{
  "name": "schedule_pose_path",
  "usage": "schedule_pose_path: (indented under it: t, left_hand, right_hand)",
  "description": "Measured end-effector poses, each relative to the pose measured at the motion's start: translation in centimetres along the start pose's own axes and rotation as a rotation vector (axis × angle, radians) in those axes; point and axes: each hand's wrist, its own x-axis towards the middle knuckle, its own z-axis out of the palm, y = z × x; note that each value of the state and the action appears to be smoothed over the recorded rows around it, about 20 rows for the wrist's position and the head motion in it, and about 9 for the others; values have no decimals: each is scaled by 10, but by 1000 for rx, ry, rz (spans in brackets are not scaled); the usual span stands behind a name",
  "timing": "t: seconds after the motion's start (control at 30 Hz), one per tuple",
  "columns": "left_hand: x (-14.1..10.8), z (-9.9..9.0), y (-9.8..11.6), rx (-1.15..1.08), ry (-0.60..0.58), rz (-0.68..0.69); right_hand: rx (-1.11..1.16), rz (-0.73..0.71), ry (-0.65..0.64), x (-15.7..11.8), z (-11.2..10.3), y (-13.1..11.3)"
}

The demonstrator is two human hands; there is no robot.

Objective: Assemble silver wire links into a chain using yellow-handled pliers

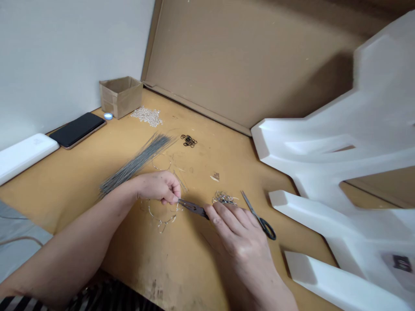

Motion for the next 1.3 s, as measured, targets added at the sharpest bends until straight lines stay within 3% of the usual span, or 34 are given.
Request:
schedule_pose_path:
  t: [1.3]
  left_hand:
    - [1, -1, -3, -67, -7, -1]
  right_hand:
    - [17, -1, 38, 0, -3, -2]
